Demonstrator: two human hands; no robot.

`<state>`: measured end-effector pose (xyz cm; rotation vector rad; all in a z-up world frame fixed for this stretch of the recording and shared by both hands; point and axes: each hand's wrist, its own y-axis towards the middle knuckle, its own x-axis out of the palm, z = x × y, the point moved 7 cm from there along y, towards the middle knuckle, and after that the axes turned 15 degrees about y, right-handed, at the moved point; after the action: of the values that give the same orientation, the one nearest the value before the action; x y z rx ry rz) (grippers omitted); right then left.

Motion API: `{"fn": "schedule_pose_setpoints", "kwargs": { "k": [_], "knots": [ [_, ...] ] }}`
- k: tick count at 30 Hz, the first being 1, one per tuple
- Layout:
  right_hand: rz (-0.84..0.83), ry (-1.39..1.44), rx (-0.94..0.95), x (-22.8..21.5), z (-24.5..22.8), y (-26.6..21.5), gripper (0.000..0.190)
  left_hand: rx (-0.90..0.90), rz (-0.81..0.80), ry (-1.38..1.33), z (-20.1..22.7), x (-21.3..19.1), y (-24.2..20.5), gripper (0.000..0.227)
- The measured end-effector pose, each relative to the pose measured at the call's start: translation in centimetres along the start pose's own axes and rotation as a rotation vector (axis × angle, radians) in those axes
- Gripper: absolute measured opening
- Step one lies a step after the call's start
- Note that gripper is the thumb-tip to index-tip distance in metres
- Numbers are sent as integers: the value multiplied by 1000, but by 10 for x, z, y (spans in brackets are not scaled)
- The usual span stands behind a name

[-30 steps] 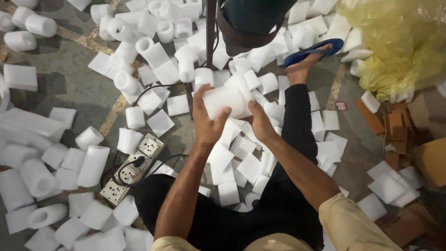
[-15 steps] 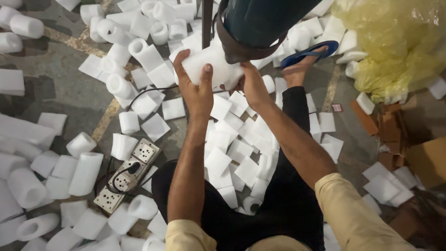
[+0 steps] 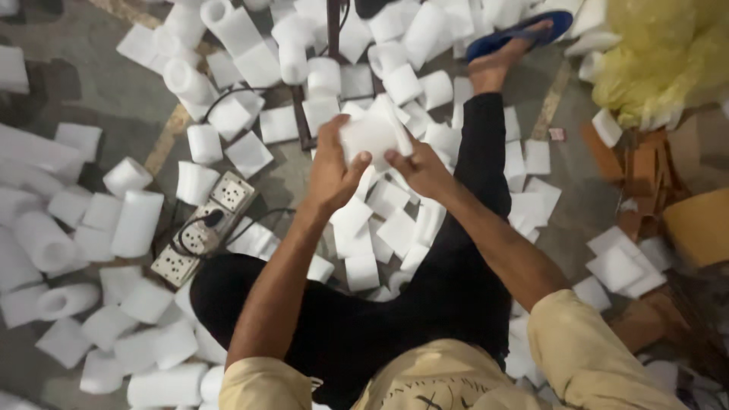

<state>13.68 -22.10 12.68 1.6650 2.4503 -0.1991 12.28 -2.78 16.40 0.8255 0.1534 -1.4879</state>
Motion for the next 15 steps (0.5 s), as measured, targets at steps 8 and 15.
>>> {"fn": "schedule_pose_setpoints", "kwargs": {
  "k": [8, 15],
  "knots": [
    [-169, 78, 376, -95, 111, -51, 38, -329, -435, 407, -41, 14, -32, 55],
    [631, 770, -94, -189, 222, -32, 18, -309, -1074, 583, -85, 134, -135, 63]
  ]
}}
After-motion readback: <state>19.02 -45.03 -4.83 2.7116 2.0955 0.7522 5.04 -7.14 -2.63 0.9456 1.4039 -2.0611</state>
